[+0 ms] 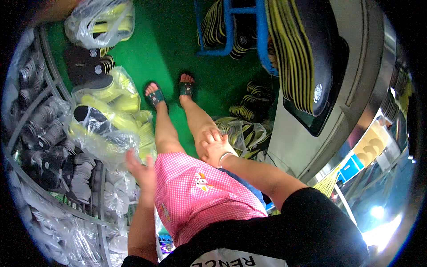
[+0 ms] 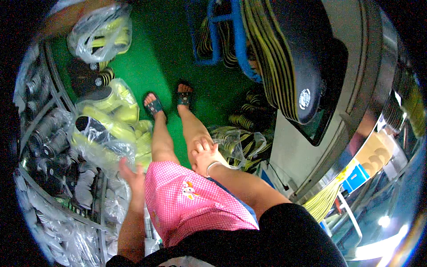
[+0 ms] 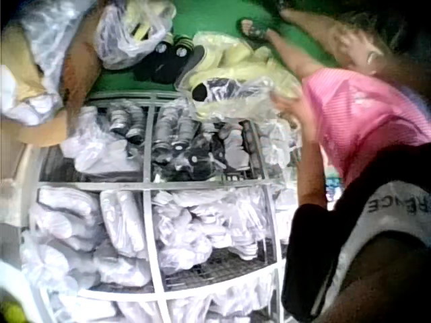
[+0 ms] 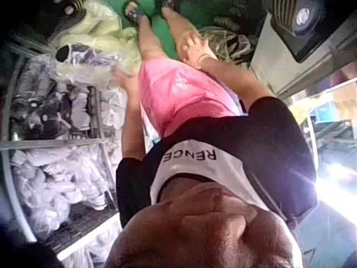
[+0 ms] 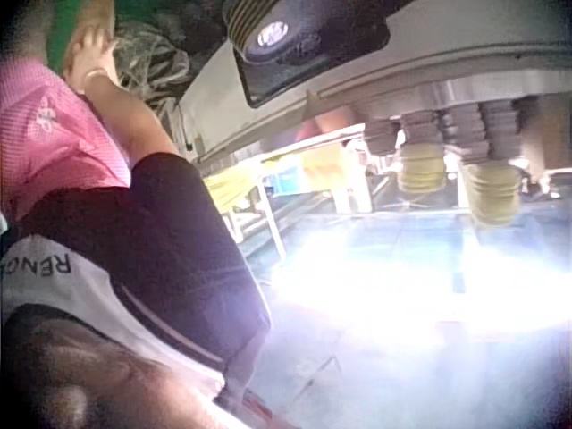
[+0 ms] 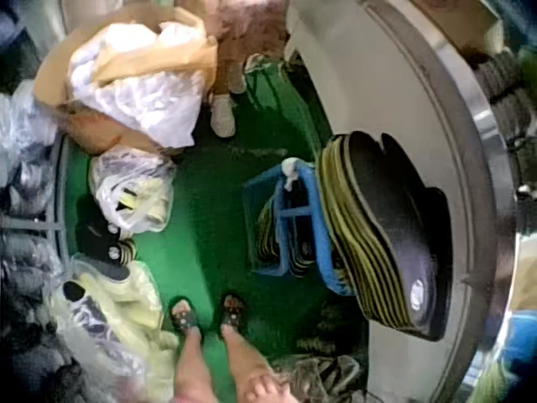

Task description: The person picks up insoles from a bag and organizes them into stacks on a workspace, before inserting them into black shoes and returning the remaining insoles to storage bags.

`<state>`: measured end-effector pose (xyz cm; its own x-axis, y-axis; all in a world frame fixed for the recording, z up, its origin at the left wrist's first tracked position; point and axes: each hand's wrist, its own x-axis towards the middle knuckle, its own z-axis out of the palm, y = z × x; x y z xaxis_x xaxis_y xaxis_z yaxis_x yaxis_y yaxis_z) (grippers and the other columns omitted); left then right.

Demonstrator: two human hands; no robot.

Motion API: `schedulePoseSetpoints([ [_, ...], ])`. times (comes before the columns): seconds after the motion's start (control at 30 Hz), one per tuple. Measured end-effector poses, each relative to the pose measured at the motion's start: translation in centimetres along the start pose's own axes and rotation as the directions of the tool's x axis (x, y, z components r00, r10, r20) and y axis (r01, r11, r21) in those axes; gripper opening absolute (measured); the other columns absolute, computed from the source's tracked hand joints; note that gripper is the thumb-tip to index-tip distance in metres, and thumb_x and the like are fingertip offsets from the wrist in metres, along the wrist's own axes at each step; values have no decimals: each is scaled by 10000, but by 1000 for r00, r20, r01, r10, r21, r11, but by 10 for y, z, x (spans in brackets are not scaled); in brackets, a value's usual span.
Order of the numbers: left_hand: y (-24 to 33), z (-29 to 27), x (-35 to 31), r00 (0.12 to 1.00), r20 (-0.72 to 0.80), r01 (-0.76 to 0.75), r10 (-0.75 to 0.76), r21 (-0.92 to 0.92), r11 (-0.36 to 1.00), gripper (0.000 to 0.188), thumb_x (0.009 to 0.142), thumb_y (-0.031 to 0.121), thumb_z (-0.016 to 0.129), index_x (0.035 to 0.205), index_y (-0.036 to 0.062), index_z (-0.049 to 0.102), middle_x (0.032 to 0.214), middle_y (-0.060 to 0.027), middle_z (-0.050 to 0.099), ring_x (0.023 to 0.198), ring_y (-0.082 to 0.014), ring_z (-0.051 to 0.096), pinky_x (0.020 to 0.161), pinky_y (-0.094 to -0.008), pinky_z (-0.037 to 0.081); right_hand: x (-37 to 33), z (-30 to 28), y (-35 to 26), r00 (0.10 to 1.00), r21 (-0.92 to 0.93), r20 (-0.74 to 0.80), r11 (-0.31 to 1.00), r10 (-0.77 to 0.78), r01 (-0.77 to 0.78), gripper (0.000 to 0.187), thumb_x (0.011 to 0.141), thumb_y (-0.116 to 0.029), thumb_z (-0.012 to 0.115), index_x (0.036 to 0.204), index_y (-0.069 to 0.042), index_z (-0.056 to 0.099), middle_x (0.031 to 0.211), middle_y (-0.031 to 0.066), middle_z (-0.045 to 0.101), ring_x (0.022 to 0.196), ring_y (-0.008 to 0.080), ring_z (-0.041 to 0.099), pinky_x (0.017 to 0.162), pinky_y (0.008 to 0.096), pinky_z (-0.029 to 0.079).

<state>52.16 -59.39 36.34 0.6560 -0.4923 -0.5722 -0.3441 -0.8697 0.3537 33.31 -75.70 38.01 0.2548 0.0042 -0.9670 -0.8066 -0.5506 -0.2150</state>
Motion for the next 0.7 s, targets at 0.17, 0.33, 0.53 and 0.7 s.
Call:
schedulePoseSetpoints([
  [0.17, 50, 23, -38, 945, 319, -54, 69, -54, 997, 450, 737, 189, 544, 1105, -12, 381, 1136, -200, 386, 1052, -338, 363, 909, -394, 280, 6, 37, -1, 999, 117, -46, 993, 20, -14, 486, 686, -386, 531, 1105, -161, 431, 1295, 91, 193, 1218, 308, 123, 863, 532, 228],
  [0.33, 37, 15, -32, 924, 360, -102, 127, -88, 991, 360, 742, 178, 544, 1031, -14, 448, 1016, -194, 469, 957, -331, 431, 861, -378, 326, 7, 67, -1, 989, 257, -144, 966, 45, -6, 463, 698, -367, 527, 1104, -160, 442, 1290, 99, 215, 1218, 301, 141, 870, 537, 227],
  [0.53, 16, -15, -18, 877, 480, -125, 1, 227, 966, 345, 765, 184, 524, 1036, -17, 454, 1035, -206, 463, 986, -319, 421, 875, -367, 317, 6, 109, 4, 967, 611, -204, 792, 154, 3, 488, 689, -355, 526, 1139, -186, 439, 1303, 86, 216, 1233, 277, 121, 895, 507, 219],
  [0.7, -13, -14, -5, 807, 591, -220, -14, 322, 921, 345, 767, 194, 521, 1034, -13, 454, 1024, -200, 467, 966, -314, 439, 848, -359, 348, 15, 160, 6, 963, 856, -91, 515, 255, -55, 462, 707, -346, 498, 1147, -213, 448, 1328, 58, 203, 1244, 247, 111, 911, 513, 207],
])
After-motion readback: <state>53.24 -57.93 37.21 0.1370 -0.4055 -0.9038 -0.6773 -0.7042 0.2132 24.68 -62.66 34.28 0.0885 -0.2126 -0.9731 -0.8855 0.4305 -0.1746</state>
